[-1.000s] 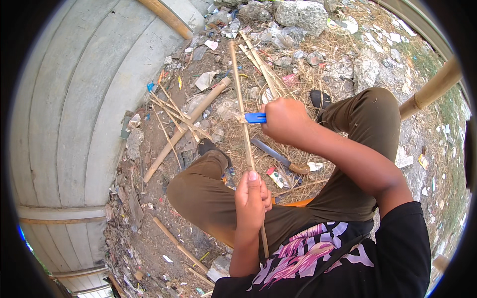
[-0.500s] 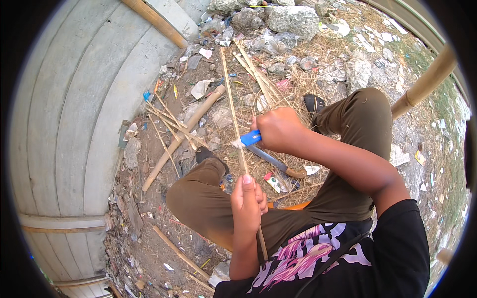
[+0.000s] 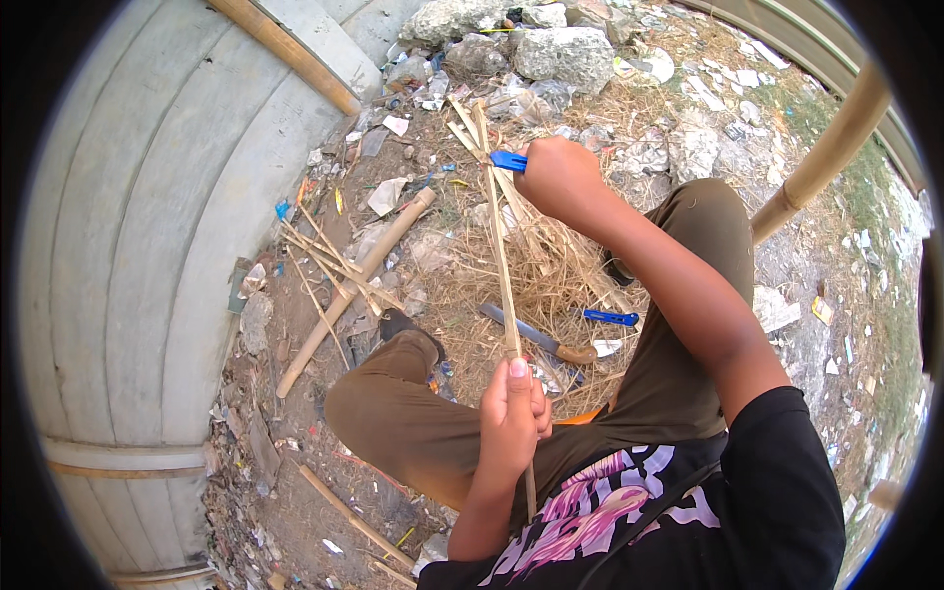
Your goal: The person sits on the ground and uses a blue utility knife to shave and sharpen a thin wooden stick. They then switch to a metal file to smooth the stick's surface. Finally, they pick up a larger bamboo pole and use the utility knife to shave its surface.
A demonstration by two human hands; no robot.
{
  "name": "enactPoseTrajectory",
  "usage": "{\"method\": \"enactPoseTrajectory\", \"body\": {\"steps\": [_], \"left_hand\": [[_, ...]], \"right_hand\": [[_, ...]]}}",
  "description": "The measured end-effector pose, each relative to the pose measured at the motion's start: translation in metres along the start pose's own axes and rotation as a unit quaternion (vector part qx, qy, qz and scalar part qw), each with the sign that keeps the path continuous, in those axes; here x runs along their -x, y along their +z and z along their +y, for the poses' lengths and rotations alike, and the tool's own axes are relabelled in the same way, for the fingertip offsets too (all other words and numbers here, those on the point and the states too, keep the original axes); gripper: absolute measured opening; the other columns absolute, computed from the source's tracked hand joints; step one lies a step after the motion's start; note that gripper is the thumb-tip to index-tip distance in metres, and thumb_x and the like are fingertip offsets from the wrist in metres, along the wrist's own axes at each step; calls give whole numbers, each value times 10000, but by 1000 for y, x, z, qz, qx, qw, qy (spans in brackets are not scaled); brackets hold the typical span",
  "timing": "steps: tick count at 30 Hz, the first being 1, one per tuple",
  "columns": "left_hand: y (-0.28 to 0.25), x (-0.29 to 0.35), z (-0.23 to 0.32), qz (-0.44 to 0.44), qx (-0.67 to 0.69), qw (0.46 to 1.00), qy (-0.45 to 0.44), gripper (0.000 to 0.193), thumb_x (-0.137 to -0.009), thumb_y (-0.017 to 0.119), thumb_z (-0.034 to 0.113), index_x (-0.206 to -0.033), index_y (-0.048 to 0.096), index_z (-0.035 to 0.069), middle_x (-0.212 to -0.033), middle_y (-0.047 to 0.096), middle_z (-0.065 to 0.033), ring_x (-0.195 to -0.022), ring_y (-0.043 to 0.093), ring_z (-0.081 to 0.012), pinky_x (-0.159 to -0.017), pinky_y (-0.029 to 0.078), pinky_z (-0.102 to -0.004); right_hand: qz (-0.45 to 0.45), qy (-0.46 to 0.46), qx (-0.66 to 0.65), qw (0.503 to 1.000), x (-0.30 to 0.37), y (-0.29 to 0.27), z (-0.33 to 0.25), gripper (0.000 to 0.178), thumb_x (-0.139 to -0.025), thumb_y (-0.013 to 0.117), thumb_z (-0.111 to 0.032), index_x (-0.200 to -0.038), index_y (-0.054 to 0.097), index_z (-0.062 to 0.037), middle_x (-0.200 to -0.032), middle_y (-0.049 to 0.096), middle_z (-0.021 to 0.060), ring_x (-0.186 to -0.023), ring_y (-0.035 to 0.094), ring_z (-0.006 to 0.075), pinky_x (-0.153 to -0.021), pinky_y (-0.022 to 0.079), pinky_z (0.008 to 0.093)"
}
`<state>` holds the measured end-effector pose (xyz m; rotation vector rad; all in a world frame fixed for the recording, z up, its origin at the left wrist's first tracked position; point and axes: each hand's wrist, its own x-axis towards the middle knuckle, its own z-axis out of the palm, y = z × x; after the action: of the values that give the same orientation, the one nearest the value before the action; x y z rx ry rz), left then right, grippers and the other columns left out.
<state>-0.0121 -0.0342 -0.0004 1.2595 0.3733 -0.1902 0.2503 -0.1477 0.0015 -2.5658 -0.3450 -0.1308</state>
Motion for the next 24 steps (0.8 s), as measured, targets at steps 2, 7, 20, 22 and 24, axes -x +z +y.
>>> {"method": "enactPoseTrajectory", "body": {"steps": [2,7,20,22,24], "left_hand": [[3,1,-2,-19,-16,1000,8,345,-1094,348,370,-866,360,111,-606,286,28,-426,240,-45,-371,220,-243],[7,8,-5,-39,-59,997,28,339,-1091,363,360,-873,373,101,-611,307,26,-446,287,-41,-387,257,-235],[6,0,-3,32,-194,972,129,267,-1078,448,248,-881,442,67,-623,357,60,-531,313,-6,-453,277,-202],[1,-3,-4,55,-181,973,134,268,-1078,447,241,-876,445,65,-624,360,61,-535,310,-5,-454,276,-203],[-7,-5,4,72,-163,978,108,240,-1078,446,228,-894,444,74,-632,364,53,-520,316,-16,-451,291,-200]], "right_hand": [[29,46,-13,998,-17,-1,13,285,-840,583,-266,-777,720,-24,-741,687,210,-697,686,410,-675,558,488],[65,95,-14,993,-25,-22,24,292,-843,579,-255,-899,718,-4,-808,700,232,-805,695,418,-748,556,490],[-176,-100,-15,979,57,39,-17,346,-813,602,-300,-800,699,32,-683,654,224,-642,658,361,-627,525,467],[-229,-35,-43,972,66,42,-28,353,-834,614,-318,-879,727,13,-749,692,193,-678,675,350,-632,522,461],[-263,21,-121,957,61,46,-19,393,-812,627,-354,-864,721,24,-745,683,196,-682,672,329,-642,514,455]]}}
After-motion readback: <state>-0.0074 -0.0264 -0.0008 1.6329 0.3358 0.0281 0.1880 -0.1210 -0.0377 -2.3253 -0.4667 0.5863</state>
